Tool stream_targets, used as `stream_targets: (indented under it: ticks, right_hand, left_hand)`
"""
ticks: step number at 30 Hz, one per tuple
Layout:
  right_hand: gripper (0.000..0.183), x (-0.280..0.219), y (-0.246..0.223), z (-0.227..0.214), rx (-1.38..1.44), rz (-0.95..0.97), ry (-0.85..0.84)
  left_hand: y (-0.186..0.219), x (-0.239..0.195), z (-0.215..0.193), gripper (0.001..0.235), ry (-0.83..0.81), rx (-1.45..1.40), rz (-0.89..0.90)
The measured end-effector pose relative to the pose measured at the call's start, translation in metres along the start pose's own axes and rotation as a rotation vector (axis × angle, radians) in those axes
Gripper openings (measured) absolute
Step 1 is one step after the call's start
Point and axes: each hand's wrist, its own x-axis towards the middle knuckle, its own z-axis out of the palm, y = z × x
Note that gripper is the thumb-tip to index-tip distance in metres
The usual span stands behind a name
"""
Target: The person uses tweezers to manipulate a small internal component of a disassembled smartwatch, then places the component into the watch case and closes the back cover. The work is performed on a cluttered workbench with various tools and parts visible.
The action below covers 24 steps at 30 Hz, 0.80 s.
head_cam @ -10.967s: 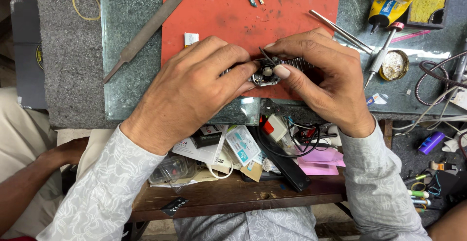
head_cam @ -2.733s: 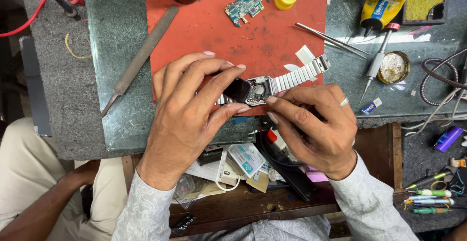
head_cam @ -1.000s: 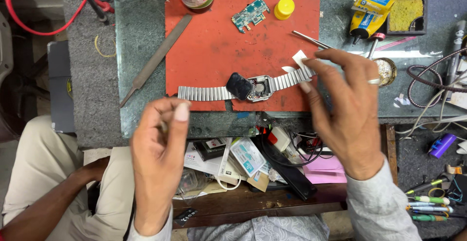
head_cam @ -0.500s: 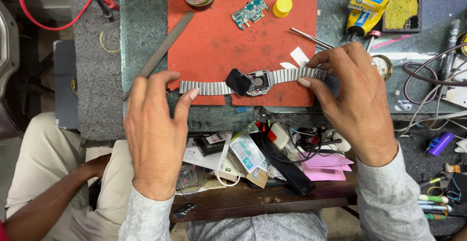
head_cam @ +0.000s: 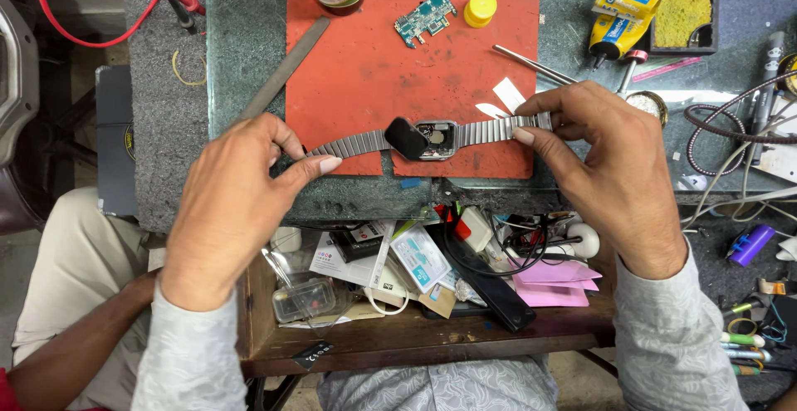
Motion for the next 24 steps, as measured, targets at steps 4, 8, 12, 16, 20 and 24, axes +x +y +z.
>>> stream_targets:
  ticks: [4,8,12,16,20,24]
  right_hand:
    - [0.023,-0.005,0.003,0.002,0.129,0.08,0.003]
    - [0.022,-0.015,0.002,0.005,0.201,0.146,0.016]
    - [0.02,-0.031,-0.004,0.007,0.202,0.153,0.012]
    - [0.02,-0.047,-0.014,0.017,0.125,0.11,0.03]
    - [0.024,-0.061,-0.028,0.03,0.112,0.011,0.088]
    - [0.026,-0.066,-0.041,0.045,0.034,-0.119,0.158]
  left_hand:
    - [0.0,0.011,-0.007,0.033,-0.121,-0.104,-0.114]
    - [0.002,0.024,-0.008,0.028,-0.005,-0.134,-0.058]
    - [0.011,0.043,0.001,0.024,0.222,-0.083,0.175]
    - [0.022,0.059,0.015,0.021,0.369,-0.067,0.424]
    - [0.036,0.069,0.024,0.022,0.399,-0.026,0.588]
    - [0.05,0.081,0.031,0.02,0.487,0.025,0.755]
